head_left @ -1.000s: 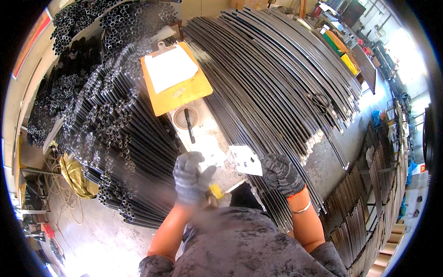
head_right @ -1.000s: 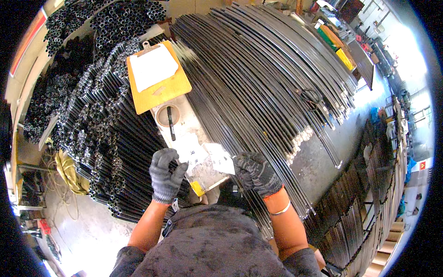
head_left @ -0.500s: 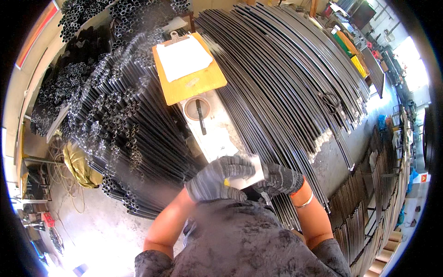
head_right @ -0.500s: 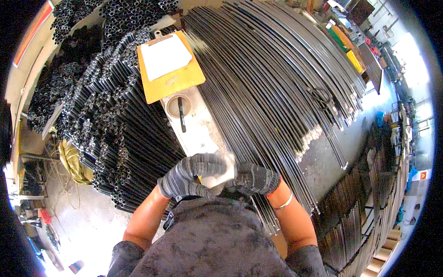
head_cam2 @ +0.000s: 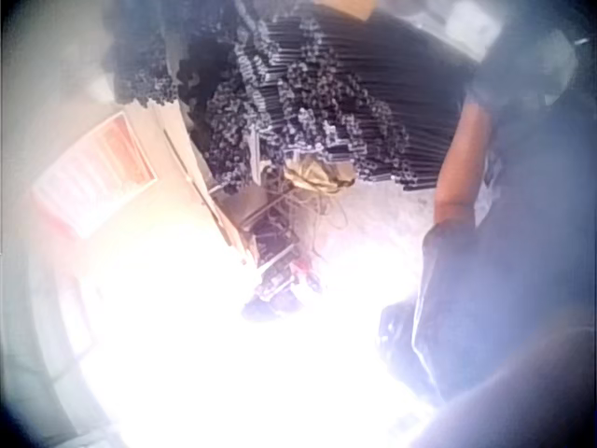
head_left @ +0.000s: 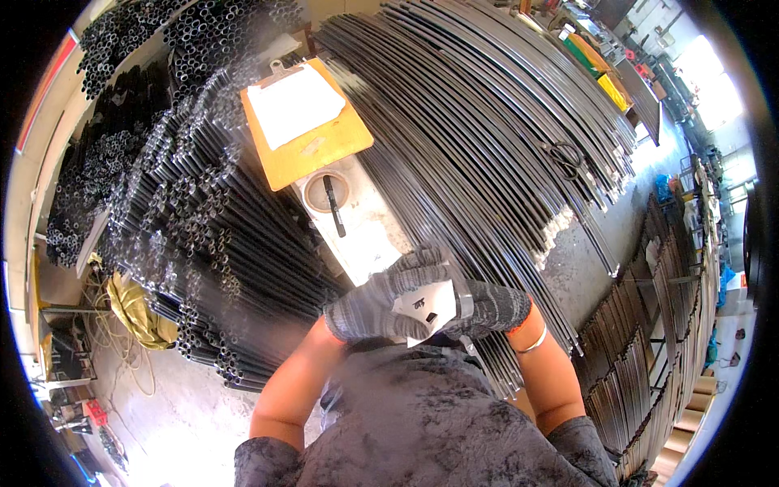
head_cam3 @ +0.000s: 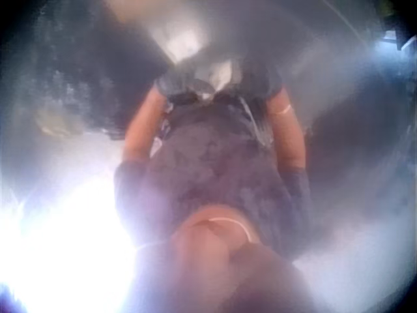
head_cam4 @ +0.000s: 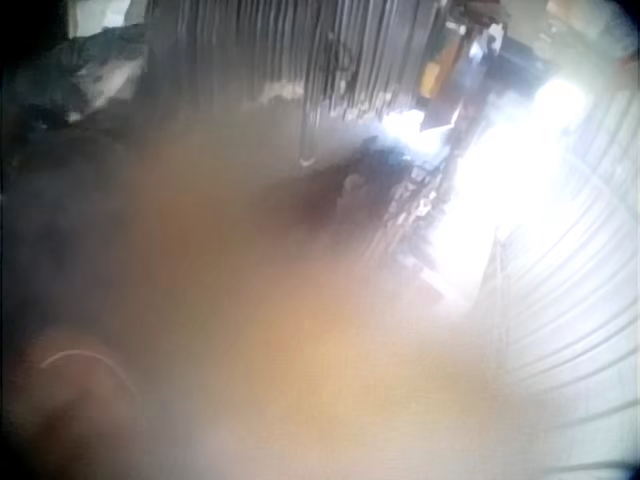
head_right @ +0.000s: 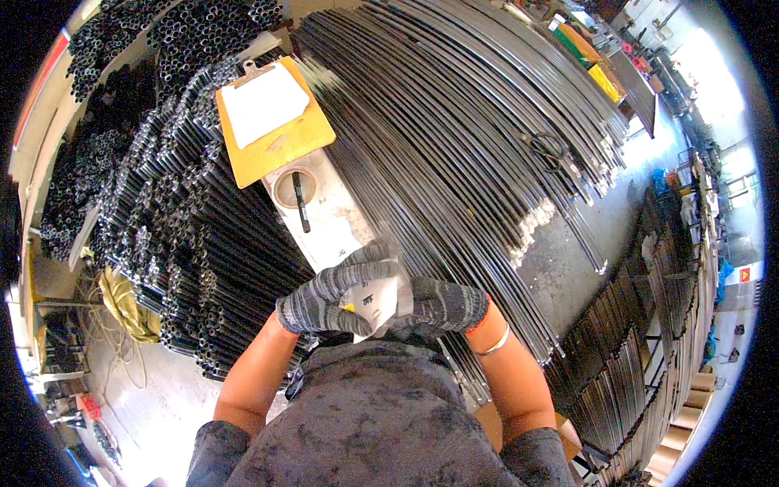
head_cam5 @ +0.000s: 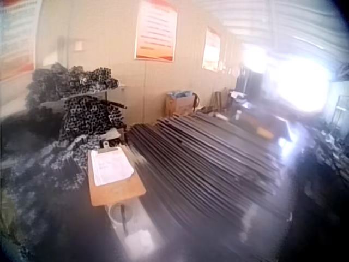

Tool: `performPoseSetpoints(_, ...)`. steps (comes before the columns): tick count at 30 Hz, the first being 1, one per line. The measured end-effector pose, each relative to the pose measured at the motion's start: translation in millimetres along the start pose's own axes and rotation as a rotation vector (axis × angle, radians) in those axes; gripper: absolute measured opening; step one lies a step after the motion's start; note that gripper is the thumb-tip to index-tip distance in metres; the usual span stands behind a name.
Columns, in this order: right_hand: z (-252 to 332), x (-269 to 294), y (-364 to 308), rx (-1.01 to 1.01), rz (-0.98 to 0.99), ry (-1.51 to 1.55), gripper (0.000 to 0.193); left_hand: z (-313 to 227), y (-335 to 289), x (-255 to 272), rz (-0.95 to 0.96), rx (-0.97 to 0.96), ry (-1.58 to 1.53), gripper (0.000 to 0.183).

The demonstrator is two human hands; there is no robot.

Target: The person writes on a small piece of paper with a pen, removes a white label from its backing, applies the label to a metal tube, and then gathers several tubes into a bundle.

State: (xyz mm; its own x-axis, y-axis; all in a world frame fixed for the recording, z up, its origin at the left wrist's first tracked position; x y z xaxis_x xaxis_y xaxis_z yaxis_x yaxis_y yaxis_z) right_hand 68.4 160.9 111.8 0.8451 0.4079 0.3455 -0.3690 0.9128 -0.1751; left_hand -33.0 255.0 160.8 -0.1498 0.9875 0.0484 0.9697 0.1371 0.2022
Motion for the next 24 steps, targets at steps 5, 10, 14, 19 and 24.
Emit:
performPoseSetpoints(5,59.6,3.6,1.1,0.546,-0.041,-0.379,0.041,-12.1,12.2,4.2,0.108,-0.002,0.323,0.074)
performPoseSetpoints(10,51.9,6.5,8.1,0.276,0.069,-0.017,0.034,-26.6,6.2,5.4,0.003,0.026,0.344,0.071)
performPoseSetpoints(14,65.5,4.5,-3.6,0.717,-0.068,-0.336,0.033,-42.6,12.8,-11.3,0.039,-0.232,0.541,0.064)
performPoseSetpoints(19,40.8,18.2,8.2,-0.096,-0.033,0.324,0.037,-26.8,-0.8,-2.0,-0.165,-0.013,0.428,0.037)
performPoseSetpoints(24,61.6,27.4,1.0,0.005,-0.319,-0.206,0.034,-6.2,-4.0,-8.2,-0.233,0.228,0.460,0.033)
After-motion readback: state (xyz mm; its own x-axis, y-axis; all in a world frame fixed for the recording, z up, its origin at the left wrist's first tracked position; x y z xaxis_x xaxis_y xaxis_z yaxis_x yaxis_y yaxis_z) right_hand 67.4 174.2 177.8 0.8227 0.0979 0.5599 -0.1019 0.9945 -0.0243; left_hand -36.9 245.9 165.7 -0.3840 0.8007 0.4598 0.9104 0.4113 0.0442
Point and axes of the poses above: each hand's wrist, its own y-axis towards the middle knuckle, its own x-axis out of the back of the hand, z = x × y, the point moved 9 cm from there along y, towards the middle knuckle, and after that the axes turned 2 degrees about z, right-handed, at the moved point
